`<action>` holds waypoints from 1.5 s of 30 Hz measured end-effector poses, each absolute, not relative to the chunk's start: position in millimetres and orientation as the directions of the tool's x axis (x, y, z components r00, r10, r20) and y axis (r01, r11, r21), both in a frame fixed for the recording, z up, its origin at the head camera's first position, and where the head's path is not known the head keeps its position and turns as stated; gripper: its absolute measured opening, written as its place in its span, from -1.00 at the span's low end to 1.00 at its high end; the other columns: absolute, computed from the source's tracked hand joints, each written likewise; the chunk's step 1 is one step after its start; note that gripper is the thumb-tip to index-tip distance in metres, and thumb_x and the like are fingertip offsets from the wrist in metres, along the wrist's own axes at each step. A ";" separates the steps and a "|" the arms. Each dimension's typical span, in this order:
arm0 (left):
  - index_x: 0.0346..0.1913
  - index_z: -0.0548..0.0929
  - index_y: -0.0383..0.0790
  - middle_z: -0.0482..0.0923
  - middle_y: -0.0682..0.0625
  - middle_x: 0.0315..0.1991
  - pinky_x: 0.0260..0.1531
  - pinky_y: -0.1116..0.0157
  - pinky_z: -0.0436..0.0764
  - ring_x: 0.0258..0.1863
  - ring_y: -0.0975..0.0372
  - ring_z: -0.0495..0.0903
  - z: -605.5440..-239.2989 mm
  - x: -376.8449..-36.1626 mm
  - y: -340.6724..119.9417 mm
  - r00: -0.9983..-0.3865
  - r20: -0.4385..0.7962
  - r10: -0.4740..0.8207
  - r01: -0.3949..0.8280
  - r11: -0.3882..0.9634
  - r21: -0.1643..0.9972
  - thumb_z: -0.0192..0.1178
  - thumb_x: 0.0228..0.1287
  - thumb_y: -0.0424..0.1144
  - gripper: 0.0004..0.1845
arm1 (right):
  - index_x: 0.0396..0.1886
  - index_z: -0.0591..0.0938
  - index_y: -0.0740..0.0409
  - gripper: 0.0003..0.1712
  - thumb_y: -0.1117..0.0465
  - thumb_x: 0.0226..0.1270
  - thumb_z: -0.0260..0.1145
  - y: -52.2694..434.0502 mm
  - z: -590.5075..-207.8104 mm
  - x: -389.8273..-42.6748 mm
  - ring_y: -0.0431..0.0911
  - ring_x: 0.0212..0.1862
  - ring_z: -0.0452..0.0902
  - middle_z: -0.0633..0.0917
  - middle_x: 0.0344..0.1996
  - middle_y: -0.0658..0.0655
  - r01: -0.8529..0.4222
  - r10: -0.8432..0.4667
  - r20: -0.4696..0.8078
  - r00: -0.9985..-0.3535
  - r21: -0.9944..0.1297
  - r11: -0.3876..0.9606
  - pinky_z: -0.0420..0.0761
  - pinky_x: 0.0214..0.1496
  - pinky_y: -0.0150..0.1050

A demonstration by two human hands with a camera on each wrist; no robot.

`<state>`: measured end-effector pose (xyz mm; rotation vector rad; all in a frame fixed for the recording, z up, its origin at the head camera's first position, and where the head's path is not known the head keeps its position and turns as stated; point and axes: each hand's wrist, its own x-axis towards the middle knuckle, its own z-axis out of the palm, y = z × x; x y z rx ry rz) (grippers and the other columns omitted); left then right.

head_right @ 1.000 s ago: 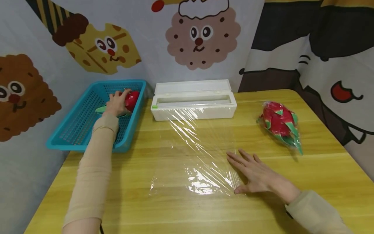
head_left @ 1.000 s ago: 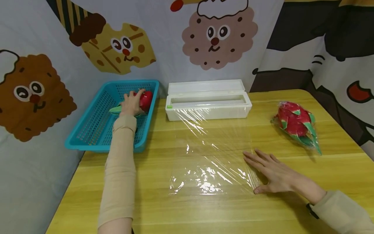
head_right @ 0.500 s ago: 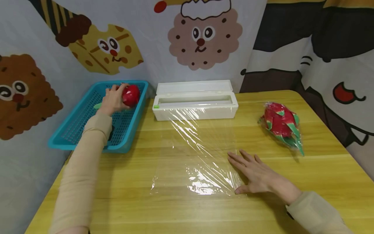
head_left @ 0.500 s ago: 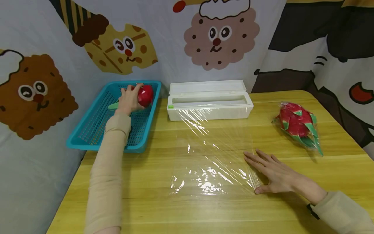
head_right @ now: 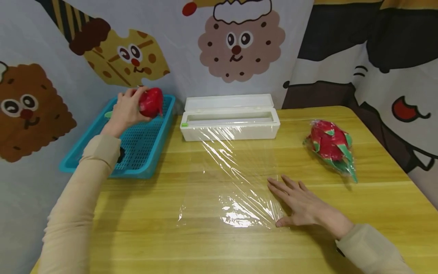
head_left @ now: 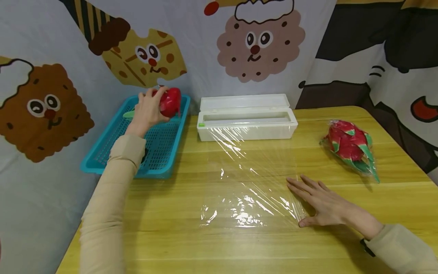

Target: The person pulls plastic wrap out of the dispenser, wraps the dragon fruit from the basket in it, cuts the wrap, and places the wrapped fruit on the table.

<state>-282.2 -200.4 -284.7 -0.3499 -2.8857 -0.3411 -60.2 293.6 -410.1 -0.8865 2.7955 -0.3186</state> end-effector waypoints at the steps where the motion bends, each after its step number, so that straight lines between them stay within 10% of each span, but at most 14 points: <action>1: 0.43 0.12 0.05 0.16 -0.34 0.34 -0.09 -0.33 0.49 0.22 -0.28 0.18 -282.5 -279.6 -198.0 -0.947 0.238 0.215 0.263 0.945 0.195 0.47 -0.07 -0.17 -0.01 | 0.46 0.20 0.08 0.21 -0.54 -0.08 0.19 293.7 -410.2 -60.3 0.33 0.44 0.02 0.11 0.50 0.06 -0.543 -0.584 -0.120 -0.803 -0.256 0.800 0.15 0.20 0.52; 45: 0.42 0.19 0.17 0.35 -0.14 0.28 -0.14 0.11 0.69 0.12 -0.06 0.44 -300.9 -196.2 -40.4 -0.707 0.088 0.701 0.702 0.711 -0.026 0.43 -0.10 0.16 -0.03 | 0.46 0.20 0.08 0.21 -0.56 -0.09 0.16 292.6 -409.9 -61.9 0.33 0.43 0.04 0.11 0.50 0.06 -0.546 -0.587 -0.130 -0.799 -0.251 0.799 0.15 0.19 0.52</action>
